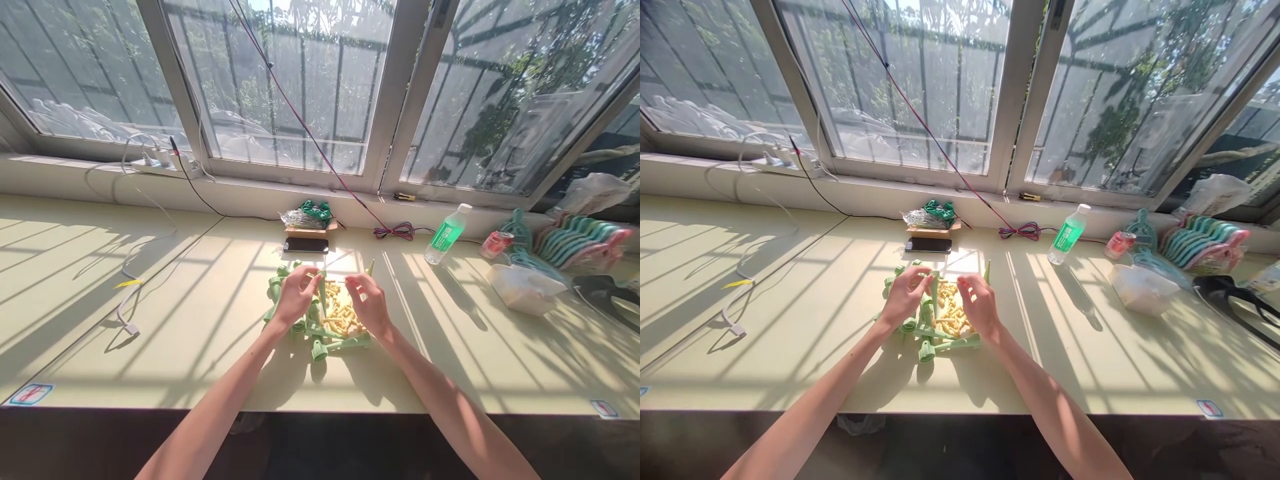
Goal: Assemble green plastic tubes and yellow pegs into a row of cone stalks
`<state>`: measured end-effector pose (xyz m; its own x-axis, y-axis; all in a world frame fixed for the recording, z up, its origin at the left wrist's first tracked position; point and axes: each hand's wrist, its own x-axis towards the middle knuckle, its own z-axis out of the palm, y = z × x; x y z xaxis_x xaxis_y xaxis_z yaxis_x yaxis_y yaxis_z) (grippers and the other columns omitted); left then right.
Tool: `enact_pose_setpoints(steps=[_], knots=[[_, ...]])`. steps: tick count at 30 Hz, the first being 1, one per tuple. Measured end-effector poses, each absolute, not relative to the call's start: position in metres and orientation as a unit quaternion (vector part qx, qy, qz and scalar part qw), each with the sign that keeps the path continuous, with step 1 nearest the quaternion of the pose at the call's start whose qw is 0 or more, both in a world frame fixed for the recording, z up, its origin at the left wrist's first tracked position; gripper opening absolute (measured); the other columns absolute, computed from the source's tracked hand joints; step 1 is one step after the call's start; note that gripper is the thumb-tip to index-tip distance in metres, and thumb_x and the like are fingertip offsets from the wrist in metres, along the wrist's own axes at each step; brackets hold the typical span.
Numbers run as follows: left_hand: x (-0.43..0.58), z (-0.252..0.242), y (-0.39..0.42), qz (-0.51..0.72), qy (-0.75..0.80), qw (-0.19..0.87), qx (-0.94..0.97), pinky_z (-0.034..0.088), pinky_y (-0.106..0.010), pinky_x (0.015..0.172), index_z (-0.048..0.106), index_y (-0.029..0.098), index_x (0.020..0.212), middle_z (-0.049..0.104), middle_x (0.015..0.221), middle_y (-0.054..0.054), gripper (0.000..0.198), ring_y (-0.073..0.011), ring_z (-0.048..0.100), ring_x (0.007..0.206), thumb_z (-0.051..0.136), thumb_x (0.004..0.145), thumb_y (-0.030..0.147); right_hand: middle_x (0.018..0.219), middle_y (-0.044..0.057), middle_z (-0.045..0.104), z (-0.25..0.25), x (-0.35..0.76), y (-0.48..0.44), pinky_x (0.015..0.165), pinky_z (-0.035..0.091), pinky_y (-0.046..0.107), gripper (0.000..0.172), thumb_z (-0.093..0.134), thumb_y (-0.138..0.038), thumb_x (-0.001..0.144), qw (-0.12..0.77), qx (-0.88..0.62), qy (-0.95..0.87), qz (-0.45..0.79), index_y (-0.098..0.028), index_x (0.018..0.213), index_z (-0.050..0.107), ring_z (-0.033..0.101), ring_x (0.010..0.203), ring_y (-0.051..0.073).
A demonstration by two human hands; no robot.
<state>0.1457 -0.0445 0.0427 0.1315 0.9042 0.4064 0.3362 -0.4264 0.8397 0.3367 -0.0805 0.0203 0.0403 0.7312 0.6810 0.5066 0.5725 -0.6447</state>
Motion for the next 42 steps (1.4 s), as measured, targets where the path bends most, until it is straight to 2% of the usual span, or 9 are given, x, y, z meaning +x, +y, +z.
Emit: enact_pose_setpoints(steps=[4, 10, 18, 22, 30, 42], knots=[[0.146, 0.0431, -0.0444, 0.485, 0.449, 0.332, 0.673, 0.055, -0.029, 0.055, 0.066, 0.018, 0.101, 0.072, 0.108, -0.009, 0.033, -0.0185, 0.072, 0.067, 0.063, 0.09, 0.049, 0.093, 0.005, 0.071, 0.0207, 0.3371, -0.0806, 0.066, 0.058, 0.028, 0.019, 0.052, -0.031, 0.1, 0.564, -0.452, -0.684, 0.098, -0.022, 0.098, 0.068, 0.068, 0.083, 0.017], [0.147, 0.0419, -0.0445, 0.481, 0.439, 0.354, 0.671, 0.055, -0.028, 0.055, 0.067, 0.019, 0.103, 0.073, 0.106, -0.008, 0.038, -0.02, 0.073, 0.071, 0.064, 0.088, 0.054, 0.093, 0.005, 0.071, 0.0203, 0.3369, -0.0805, 0.066, 0.058, 0.028, 0.019, 0.052, -0.033, 0.1, 0.564, -0.452, -0.683, 0.102, -0.022, 0.098, 0.068, 0.069, 0.083, 0.017], [0.1503, 0.0413, -0.0479, 0.465, 0.423, 0.372, 0.683, 0.058, -0.029, 0.059, 0.068, 0.018, 0.105, 0.073, 0.103, -0.007, 0.035, -0.0182, 0.072, 0.07, 0.063, 0.09, 0.049, 0.092, 0.005, 0.071, 0.0206, 0.3354, -0.0814, 0.065, 0.057, 0.028, 0.017, 0.053, -0.03, 0.1, 0.547, -0.429, -0.71, 0.114, -0.021, 0.098, 0.068, 0.068, 0.082, 0.017], [0.1509, 0.0439, -0.0503, 0.47, 0.414, 0.371, 0.685, 0.06, -0.029, 0.06, 0.069, 0.017, 0.107, 0.072, 0.108, -0.009, 0.037, -0.0189, 0.072, 0.077, 0.062, 0.091, 0.05, 0.092, 0.005, 0.072, 0.0187, 0.3351, -0.0806, 0.064, 0.057, 0.029, 0.017, 0.053, -0.03, 0.1, 0.543, -0.417, -0.72, 0.113, -0.021, 0.098, 0.067, 0.069, 0.08, 0.017], [0.15, 0.0402, -0.0495, 0.469, 0.395, 0.38, 0.693, 0.064, -0.035, 0.077, 0.068, 0.018, 0.112, 0.07, 0.117, -0.01, 0.044, -0.0193, 0.071, 0.086, 0.075, 0.082, 0.049, 0.091, 0.005, 0.072, 0.0195, 0.3351, -0.0814, 0.064, 0.057, 0.029, 0.018, 0.053, -0.031, 0.1, 0.54, -0.42, -0.721, 0.113, -0.021, 0.098, 0.067, 0.069, 0.078, 0.017], [0.1501, 0.0389, -0.05, 0.468, 0.393, 0.39, 0.689, 0.064, -0.037, 0.081, 0.067, 0.018, 0.114, 0.068, 0.117, -0.01, 0.045, -0.0189, 0.07, 0.088, 0.076, 0.081, 0.047, 0.093, 0.005, 0.072, 0.0188, 0.3348, -0.081, 0.065, 0.056, 0.029, 0.015, 0.054, -0.029, 0.099, 0.544, -0.421, -0.716, 0.115, -0.02, 0.1, 0.067, 0.069, 0.079, 0.017]])
